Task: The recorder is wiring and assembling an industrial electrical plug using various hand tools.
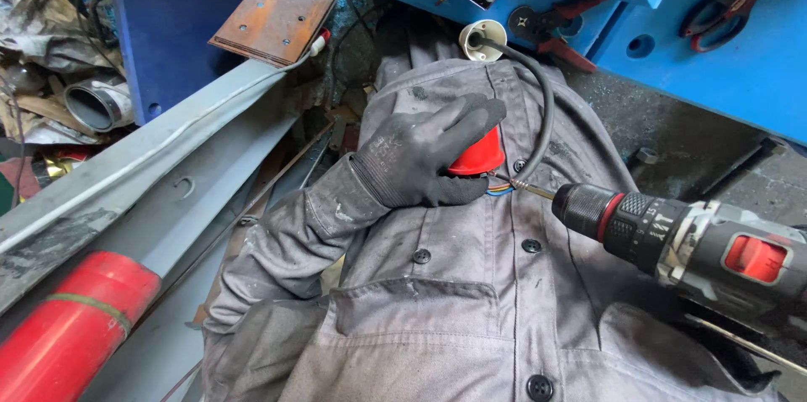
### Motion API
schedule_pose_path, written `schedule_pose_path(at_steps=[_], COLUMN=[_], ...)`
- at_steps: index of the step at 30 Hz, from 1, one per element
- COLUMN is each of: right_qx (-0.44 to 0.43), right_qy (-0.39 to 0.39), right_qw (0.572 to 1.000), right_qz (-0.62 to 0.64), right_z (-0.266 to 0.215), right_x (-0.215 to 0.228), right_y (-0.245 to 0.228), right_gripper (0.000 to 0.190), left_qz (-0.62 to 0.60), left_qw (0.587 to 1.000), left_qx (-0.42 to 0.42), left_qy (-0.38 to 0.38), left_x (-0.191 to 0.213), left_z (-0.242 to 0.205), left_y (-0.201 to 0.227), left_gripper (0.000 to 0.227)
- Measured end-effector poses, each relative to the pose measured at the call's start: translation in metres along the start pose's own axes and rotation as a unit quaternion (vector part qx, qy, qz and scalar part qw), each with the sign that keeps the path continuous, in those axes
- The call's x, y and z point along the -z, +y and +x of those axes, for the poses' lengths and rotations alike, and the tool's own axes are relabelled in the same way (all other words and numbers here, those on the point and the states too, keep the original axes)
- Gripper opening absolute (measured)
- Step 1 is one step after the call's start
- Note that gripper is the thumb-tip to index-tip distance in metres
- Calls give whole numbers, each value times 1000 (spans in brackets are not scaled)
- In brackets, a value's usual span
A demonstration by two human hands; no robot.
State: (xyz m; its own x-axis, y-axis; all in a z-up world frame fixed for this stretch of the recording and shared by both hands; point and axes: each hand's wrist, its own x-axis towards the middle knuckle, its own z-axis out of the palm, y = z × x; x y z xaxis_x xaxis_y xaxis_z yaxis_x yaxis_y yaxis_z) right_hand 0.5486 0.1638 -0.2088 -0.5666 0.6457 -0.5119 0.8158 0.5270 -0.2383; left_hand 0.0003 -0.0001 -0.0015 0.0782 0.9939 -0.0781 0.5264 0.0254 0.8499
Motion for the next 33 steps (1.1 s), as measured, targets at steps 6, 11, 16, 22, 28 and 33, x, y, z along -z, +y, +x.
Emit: schedule_pose_path(at_steps=[6, 11, 16, 22, 28, 33], right_qx=[-2, -5, 5, 11, 3, 3], right_qy=[-27, -46, -72, -98, -118, -143], right_qw=[1000, 999, 997, 995, 993, 990], right_qz=[-6, -9, -14, -19, -15, -13], right_z=[-9, -15, -8, -4, -11, -19], right_x=[-2, -3, -2, -3, -13, -17], right_y=[1, -4, -8, -15, -23, -30], right_gripper=[66, 62, 59, 56, 52, 49], left_qz=[-33, -77, -112, -108, -101, -111], left_qw=[999, 996, 993, 994, 993, 992], left_qx=[-6, -1, -3, -7, -1, -2], left_qy=[-16, -35, -30, -22, -63, -52], left_x=[-6, -2, -3, -2, 2, -7], left_z=[0, 2, 1, 3, 6, -2], left_y=[-8, -10, -15, -16, -19, -31], left_gripper=[74, 78, 77, 78, 78, 82])
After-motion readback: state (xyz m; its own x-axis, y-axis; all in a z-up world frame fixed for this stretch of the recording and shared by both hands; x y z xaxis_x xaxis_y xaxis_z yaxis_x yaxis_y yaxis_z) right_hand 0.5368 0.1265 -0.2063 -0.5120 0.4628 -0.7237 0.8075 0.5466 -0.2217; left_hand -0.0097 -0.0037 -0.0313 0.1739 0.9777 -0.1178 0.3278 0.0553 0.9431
